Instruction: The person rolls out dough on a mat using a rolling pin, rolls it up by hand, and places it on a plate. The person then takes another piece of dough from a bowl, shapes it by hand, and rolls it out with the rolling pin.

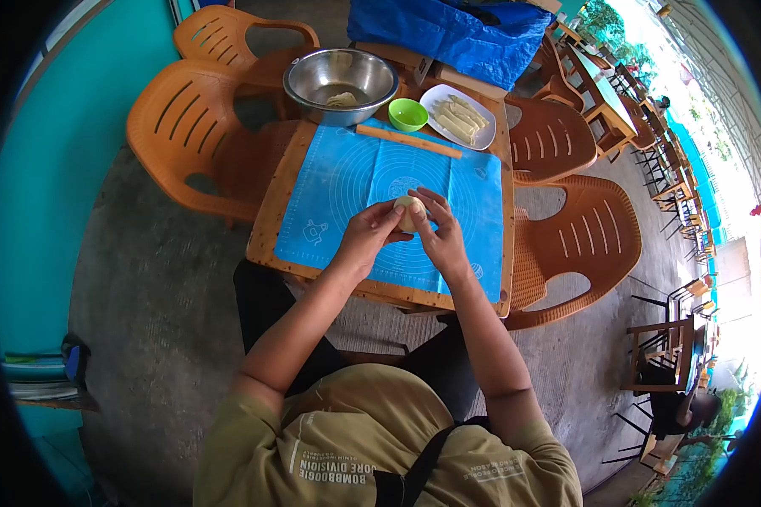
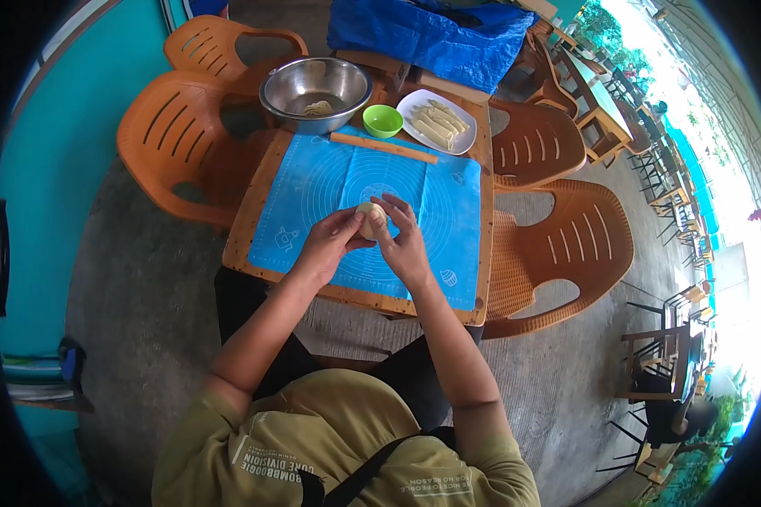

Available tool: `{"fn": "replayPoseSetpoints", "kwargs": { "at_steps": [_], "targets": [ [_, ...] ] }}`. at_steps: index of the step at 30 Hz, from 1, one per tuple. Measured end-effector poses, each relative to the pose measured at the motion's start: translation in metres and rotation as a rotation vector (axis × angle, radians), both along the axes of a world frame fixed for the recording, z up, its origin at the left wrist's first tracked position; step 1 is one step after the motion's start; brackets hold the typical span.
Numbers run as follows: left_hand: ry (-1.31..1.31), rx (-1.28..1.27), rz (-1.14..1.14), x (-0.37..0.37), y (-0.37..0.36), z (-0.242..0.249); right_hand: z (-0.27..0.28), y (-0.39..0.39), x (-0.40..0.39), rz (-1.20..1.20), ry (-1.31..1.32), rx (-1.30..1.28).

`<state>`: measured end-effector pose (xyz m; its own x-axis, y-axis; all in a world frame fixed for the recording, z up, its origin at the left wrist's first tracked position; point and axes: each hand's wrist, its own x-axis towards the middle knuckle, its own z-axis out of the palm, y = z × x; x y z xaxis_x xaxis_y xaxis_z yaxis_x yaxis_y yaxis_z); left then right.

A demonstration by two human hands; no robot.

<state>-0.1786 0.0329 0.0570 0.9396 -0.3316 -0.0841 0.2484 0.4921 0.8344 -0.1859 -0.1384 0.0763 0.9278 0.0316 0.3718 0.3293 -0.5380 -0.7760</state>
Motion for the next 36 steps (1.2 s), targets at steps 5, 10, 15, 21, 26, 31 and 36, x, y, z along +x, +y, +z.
{"fn": "replayPoseSetpoints", "kwargs": {
  "at_steps": [5, 10, 15, 21, 26, 31, 36],
  "targets": [
    [-0.032, 0.047, 0.119, -0.004, -0.007, -0.001, 0.003, -0.003, 0.0, -0.021, 0.169, 0.125],
    [-0.142, 0.118, 0.189, -0.002, -0.007, -0.017, -0.01, 0.006, -0.001, 0.013, 0.134, 0.236],
    [-0.184, 0.329, 0.245, 0.003, -0.008, -0.028, -0.007, 0.005, -0.001, 0.034, 0.386, 0.184],
    [-0.186, 0.613, 0.234, 0.005, -0.001, -0.023, -0.007, -0.005, 0.009, 0.053, 0.437, 0.237],
    [-0.562, 0.96, 0.286, 0.003, 0.013, -0.05, 0.01, -0.014, 0.034, -0.28, -0.133, -0.064],
    [-0.863, 1.368, 0.14, -0.001, 0.019, -0.063, -0.055, -0.026, 0.043, -0.047, -0.179, -0.907],
    [-0.969, 1.539, -0.133, 0.002, 0.032, -0.072, -0.032, -0.02, 0.054, 0.06, -0.023, -0.811]
  ]
}}
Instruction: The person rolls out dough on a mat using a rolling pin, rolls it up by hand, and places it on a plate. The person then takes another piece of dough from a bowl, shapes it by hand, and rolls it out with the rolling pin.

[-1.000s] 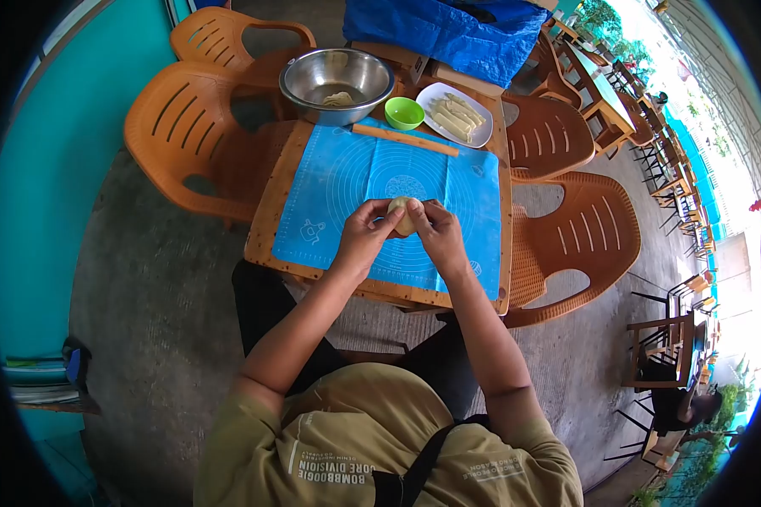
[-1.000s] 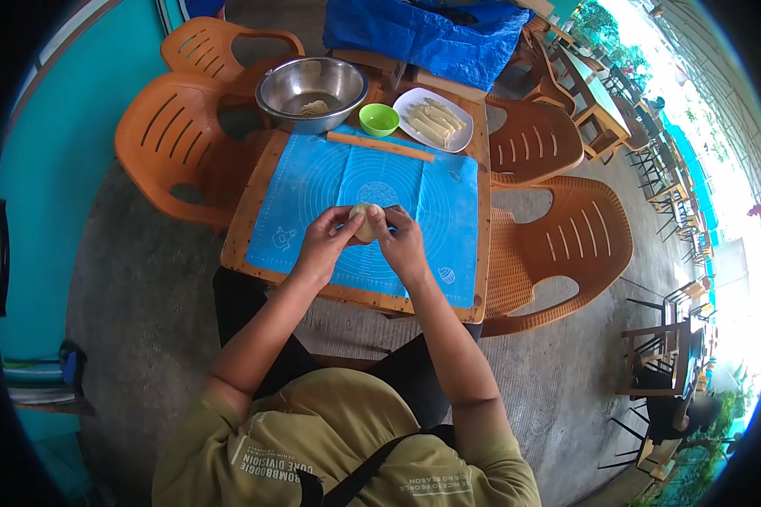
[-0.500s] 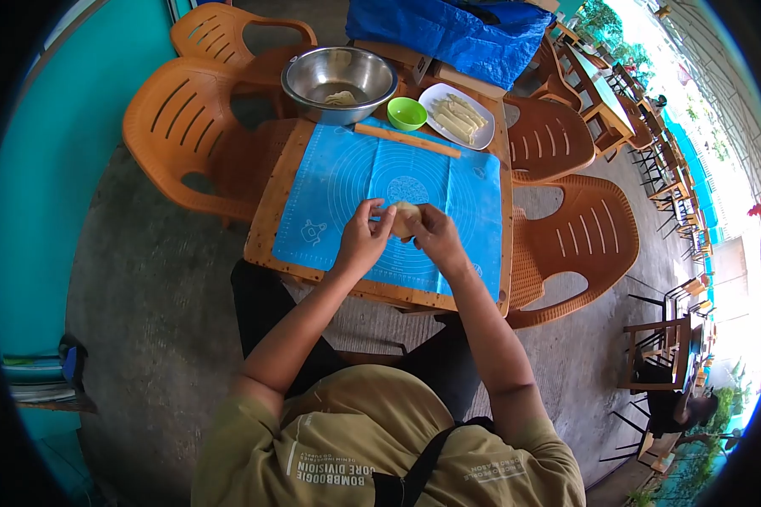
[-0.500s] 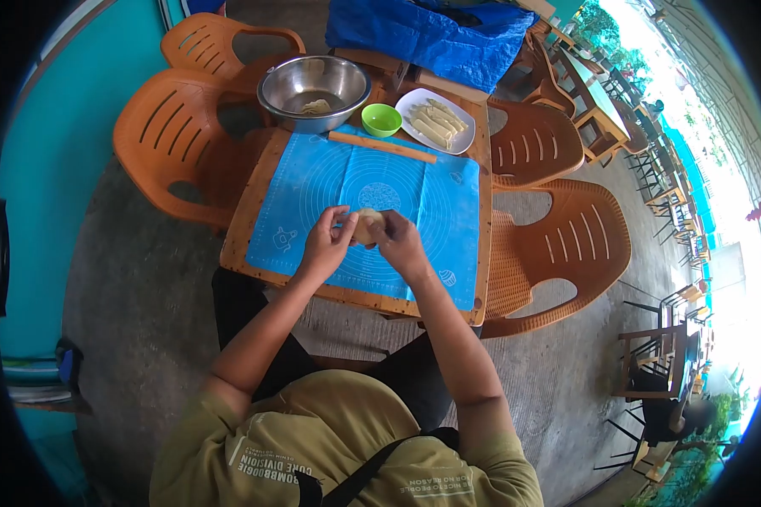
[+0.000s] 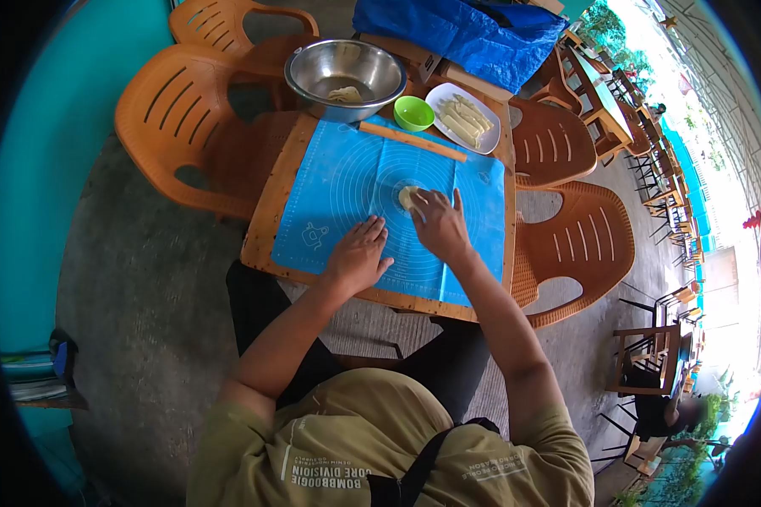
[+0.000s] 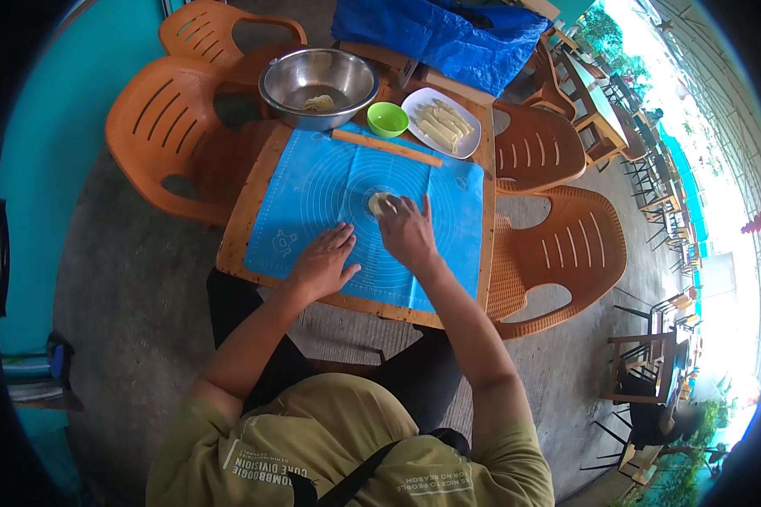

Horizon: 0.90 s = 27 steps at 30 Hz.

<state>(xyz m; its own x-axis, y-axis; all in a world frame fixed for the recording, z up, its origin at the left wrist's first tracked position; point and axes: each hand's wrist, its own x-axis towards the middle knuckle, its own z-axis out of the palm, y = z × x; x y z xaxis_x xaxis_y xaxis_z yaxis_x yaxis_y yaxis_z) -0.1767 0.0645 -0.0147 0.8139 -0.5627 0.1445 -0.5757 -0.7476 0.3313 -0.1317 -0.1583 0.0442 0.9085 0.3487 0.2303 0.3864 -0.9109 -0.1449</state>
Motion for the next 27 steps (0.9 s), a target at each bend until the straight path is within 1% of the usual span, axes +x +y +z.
{"fn": "replayPoseSetpoints", "kwargs": {
  "at_steps": [1, 3, 5, 6, 7, 9, 10, 11, 13, 16, 20, 22, 23, 25, 27],
  "targets": [
    [0.007, -0.001, -0.001, -0.001, 0.002, 0.004, 0.0, -0.003, 0.01, -0.001, 0.007, -0.001],
    [0.044, 0.049, -0.014, 0.002, 0.002, 0.012, 0.006, -0.011, 0.041, -0.128, 0.133, 0.375],
    [0.038, 0.063, -0.016, 0.0, -0.001, 0.014, -0.015, -0.036, 0.085, -0.084, -0.123, 0.181],
    [0.025, 0.081, -0.015, 0.0, -0.001, 0.015, -0.007, -0.036, 0.095, -0.126, -0.093, 0.187],
    [0.025, 0.079, -0.013, 0.0, -0.002, 0.018, -0.013, -0.045, 0.111, -0.124, -0.093, 0.184],
    [0.027, 0.099, -0.022, -0.001, -0.003, 0.022, -0.018, -0.052, 0.135, -0.1, -0.167, 0.05],
    [0.026, 0.098, -0.015, 0.0, -0.003, 0.021, -0.018, -0.053, 0.139, -0.138, -0.073, 0.026],
    [0.016, 0.093, -0.021, -0.001, -0.002, 0.02, -0.02, -0.052, 0.143, -0.131, -0.072, 0.025],
    [0.012, 0.089, -0.023, -0.001, -0.001, 0.019, -0.028, -0.054, 0.151, -0.094, -0.141, -0.069],
    [0.016, 0.082, -0.026, -0.001, -0.001, 0.019, -0.037, -0.054, 0.161, -0.098, -0.206, -0.082],
    [0.018, 0.079, -0.024, -0.001, -0.001, 0.021, -0.035, -0.053, 0.161, -0.071, -0.192, -0.07],
    [0.018, 0.087, -0.028, -0.003, -0.002, 0.022, -0.034, -0.053, 0.16, 0.016, -0.256, -0.044],
    [0.015, 0.085, -0.023, -0.003, -0.003, 0.022, -0.034, -0.054, 0.158, 0.012, -0.256, -0.038],
    [0.006, 0.09, -0.024, -0.002, -0.003, 0.021, -0.024, -0.05, 0.147, -0.041, -0.167, 0.035],
    [0.008, 0.033, -0.018, -0.001, -0.002, 0.018, -0.015, -0.051, 0.131, -0.063, -0.16, 0.078]
  ]
}}
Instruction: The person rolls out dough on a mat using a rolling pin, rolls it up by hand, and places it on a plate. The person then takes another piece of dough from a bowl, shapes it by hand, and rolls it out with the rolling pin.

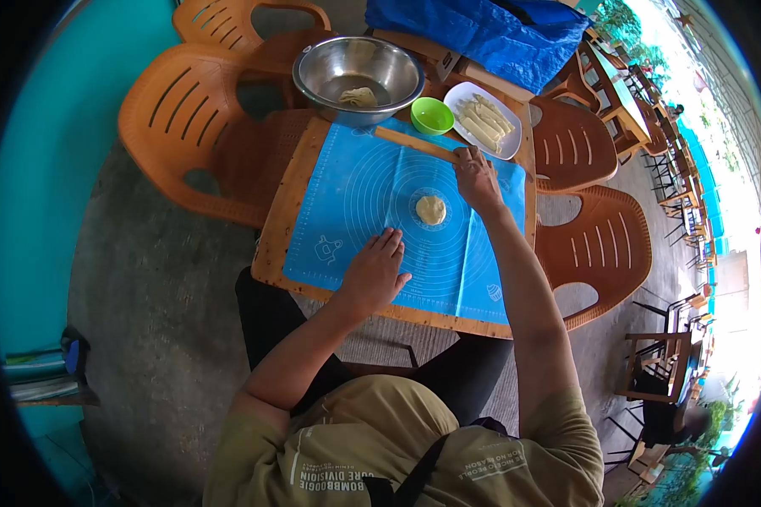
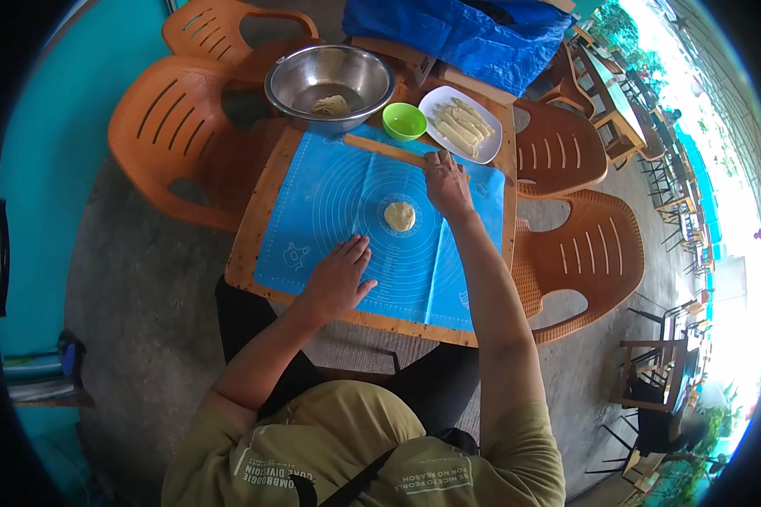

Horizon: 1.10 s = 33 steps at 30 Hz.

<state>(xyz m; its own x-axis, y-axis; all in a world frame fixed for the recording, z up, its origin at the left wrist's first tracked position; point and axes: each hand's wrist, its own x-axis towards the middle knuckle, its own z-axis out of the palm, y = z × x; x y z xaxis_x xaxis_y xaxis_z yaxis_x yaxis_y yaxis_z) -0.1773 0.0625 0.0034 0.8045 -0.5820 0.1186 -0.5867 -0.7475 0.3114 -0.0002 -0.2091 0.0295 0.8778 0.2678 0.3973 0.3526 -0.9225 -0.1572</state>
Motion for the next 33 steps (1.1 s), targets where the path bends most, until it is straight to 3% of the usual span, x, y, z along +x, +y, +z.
{"fn": "replayPoseSetpoints", "kwargs": {
  "at_steps": [5, 10, 13, 15, 19, 22, 33],
  "targets": [
    [-0.012, -0.04, 0.002, 0.002, 0.001, -0.009, 0.018, -0.007, -0.058, 0.014, 0.054, 0.152],
    [-0.004, 0.006, 0.021, 0.004, 0.0, 0.009, 0.022, -0.006, -0.116, -0.01, 0.084, 0.177],
    [0.118, -0.123, 0.075, 0.008, -0.004, 0.026, 0.019, -0.003, -0.13, 0.007, 0.055, 0.193],
    [0.003, -0.289, 0.106, 0.015, -0.009, 0.036, 0.017, 0.0, -0.135, 0.003, 0.051, 0.191],
    [-0.222, -0.347, 0.118, 0.037, -0.015, 0.052, 0.01, 0.005, -0.137, 0.01, 0.056, 0.176],
    [-0.368, -0.287, 0.11, 0.06, -0.016, 0.038, 0.005, 0.007, -0.135, 0.009, 0.045, 0.176],
    [-0.121, -0.037, 0.111, 0.085, -0.011, -0.002, -0.015, 0.001, -0.132, 0.046, 0.035, 0.152]
  ]
}}
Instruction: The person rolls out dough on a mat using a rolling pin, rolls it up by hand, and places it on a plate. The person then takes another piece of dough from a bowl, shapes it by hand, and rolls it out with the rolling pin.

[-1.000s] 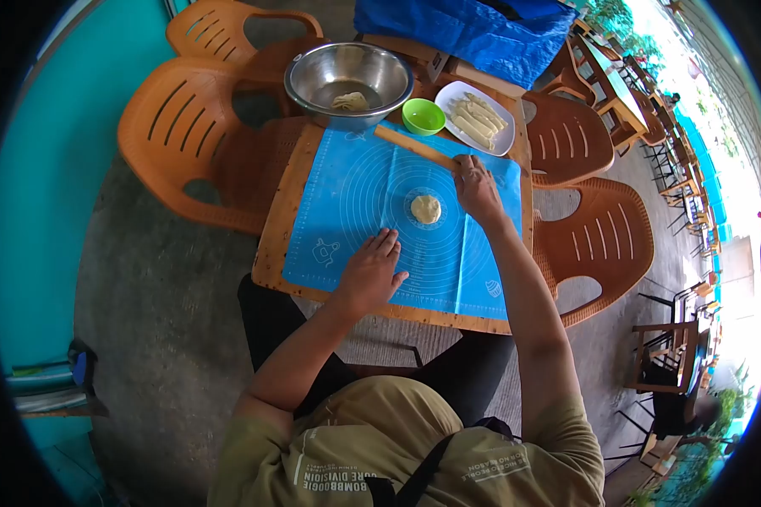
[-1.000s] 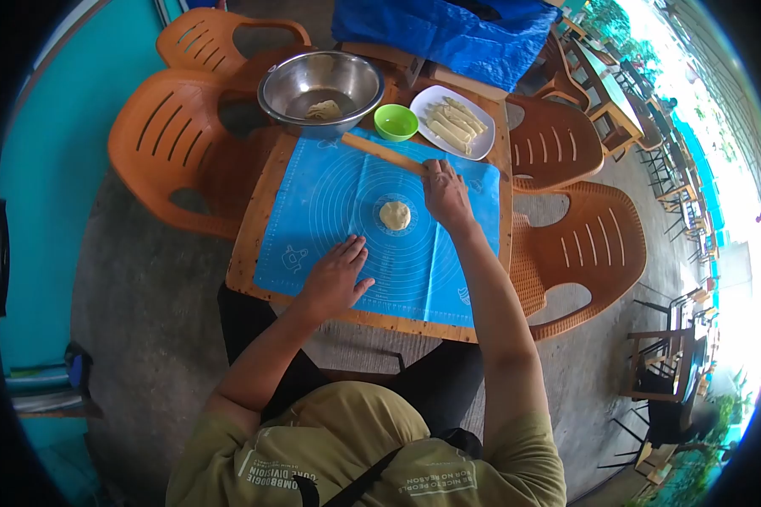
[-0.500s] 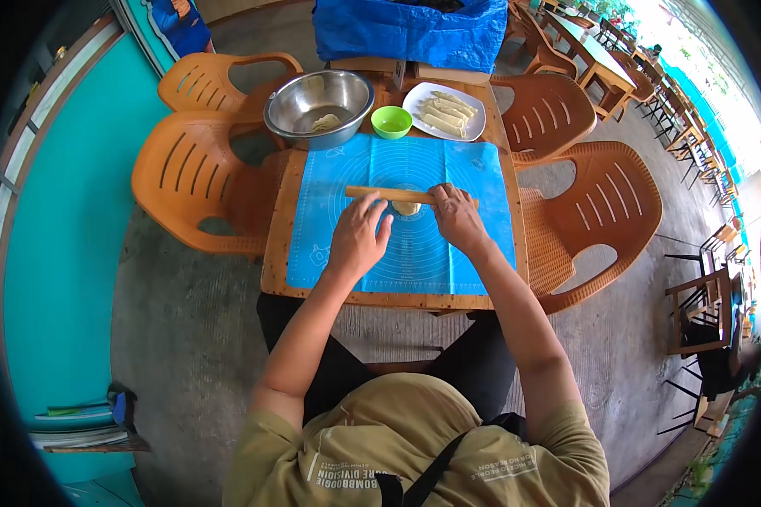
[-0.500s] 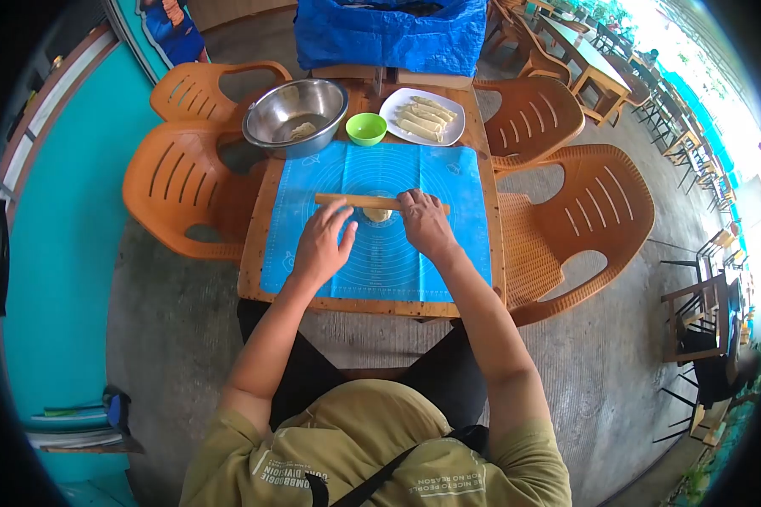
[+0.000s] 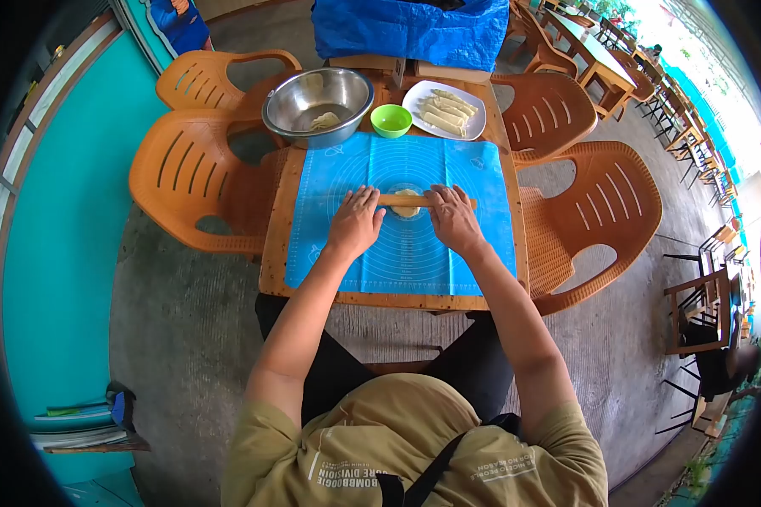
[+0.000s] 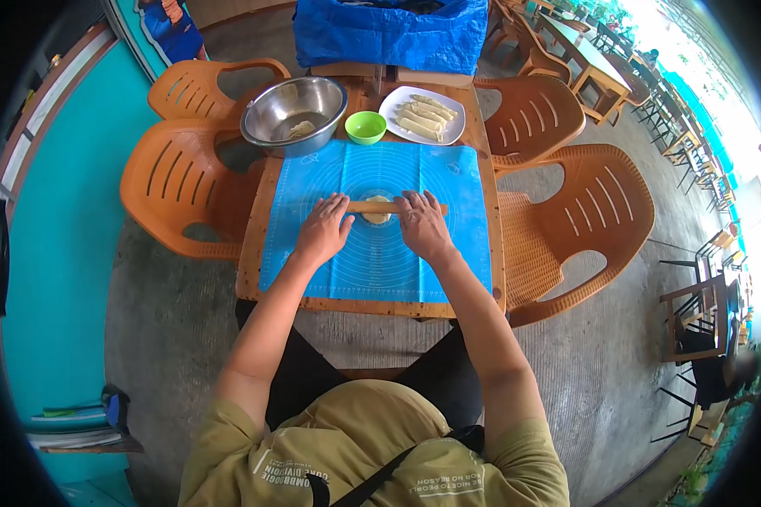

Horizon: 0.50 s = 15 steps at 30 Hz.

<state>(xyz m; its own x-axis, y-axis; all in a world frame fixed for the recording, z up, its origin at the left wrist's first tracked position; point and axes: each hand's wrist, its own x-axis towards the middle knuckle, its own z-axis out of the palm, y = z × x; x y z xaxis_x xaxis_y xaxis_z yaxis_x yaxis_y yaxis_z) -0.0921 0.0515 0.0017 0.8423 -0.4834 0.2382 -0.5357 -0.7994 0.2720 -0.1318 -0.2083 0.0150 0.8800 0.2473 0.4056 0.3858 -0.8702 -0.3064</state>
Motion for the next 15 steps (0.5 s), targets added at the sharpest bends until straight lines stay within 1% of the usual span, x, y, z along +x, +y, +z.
{"fn": "replayPoseSetpoints", "kwargs": {
  "at_steps": [2, 5, 15],
  "targets": [
    [-0.075, -0.029, 0.006, 0.0, 0.0, -0.006, -0.001, 0.004, -0.001, -0.039, 0.018, -0.05],
    [-0.019, -0.03, 0.007, 0.002, -0.001, -0.002, -0.006, 0.004, 0.004, -0.074, 0.045, -0.111],
    [0.052, 0.025, 0.022, 0.02, -0.006, 0.0, -0.009, 0.006, 0.023, -0.131, 0.116, -0.138]
  ]
}}
